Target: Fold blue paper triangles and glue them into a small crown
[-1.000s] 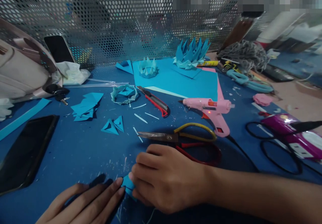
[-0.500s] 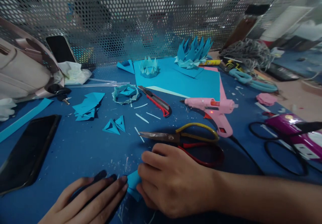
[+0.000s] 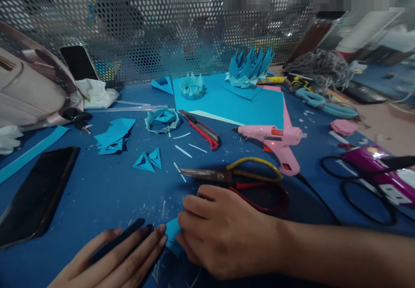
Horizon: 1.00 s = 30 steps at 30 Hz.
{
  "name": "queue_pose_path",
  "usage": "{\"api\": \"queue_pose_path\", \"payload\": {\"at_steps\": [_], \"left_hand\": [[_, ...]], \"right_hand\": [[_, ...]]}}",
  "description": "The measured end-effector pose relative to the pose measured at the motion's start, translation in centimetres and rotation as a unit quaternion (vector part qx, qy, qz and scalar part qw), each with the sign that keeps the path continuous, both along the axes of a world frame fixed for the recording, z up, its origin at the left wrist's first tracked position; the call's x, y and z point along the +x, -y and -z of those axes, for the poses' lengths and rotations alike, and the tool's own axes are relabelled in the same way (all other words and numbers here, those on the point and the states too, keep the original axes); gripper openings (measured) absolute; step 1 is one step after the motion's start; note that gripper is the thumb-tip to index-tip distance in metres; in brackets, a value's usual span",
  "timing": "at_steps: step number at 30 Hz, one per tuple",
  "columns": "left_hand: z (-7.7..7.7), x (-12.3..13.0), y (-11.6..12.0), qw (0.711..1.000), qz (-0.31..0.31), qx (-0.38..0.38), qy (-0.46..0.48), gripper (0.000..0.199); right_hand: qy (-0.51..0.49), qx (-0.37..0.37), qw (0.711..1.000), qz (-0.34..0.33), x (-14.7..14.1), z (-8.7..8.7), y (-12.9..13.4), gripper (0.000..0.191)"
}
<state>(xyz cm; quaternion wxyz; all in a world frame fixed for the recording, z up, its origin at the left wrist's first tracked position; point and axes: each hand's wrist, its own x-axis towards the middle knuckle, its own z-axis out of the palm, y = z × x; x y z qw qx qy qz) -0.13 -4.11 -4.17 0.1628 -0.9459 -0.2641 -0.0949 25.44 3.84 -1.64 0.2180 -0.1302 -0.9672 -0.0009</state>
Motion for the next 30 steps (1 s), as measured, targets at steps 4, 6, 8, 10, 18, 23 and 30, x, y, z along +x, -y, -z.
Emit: {"api": "queue_pose_path", "payload": {"at_steps": [4, 6, 8, 10, 18, 23, 30], "left_hand": [[-0.3, -0.3, -0.3, 0.999, 0.021, -0.014, -0.032, 0.04], [-0.3, -0.2, -0.3, 1.0, -0.002, -0.03, -0.007, 0.04], [-0.1, 0.0, -0.3, 0.999, -0.006, -0.046, 0.005, 0.041], [0.0, 0.2, -0.4, 0.998, 0.004, -0.06, 0.012, 0.041], [-0.3, 0.2, -0.6, 0.994, 0.021, -0.094, 0.058, 0.045], [-0.6, 0.1, -0.3, 0.992, 0.019, -0.104, 0.068, 0.043], [-0.9, 0.0, 0.0, 0.989, 0.016, -0.12, 0.08, 0.041]], "right_hand": [[0.007, 0.004, 1.0, 0.001, 0.1, -0.1, -0.2, 0.029], [0.017, 0.0, 1.0, -0.007, 0.2, -0.1, -0.3, 0.029], [0.018, -0.001, 1.0, -0.017, 0.2, 0.0, -0.4, 0.029], [0.014, 0.0, 1.0, -0.023, 0.3, 0.0, -0.5, 0.029], [-0.02, 0.06, 0.997, -0.04, 0.6, 0.5, -1.2, 0.021], [-0.018, 0.099, 0.993, -0.06, 0.7, 0.8, -1.2, 0.022], [0.028, 0.104, 0.992, -0.06, 0.4, 0.6, -1.4, 0.032]]}}
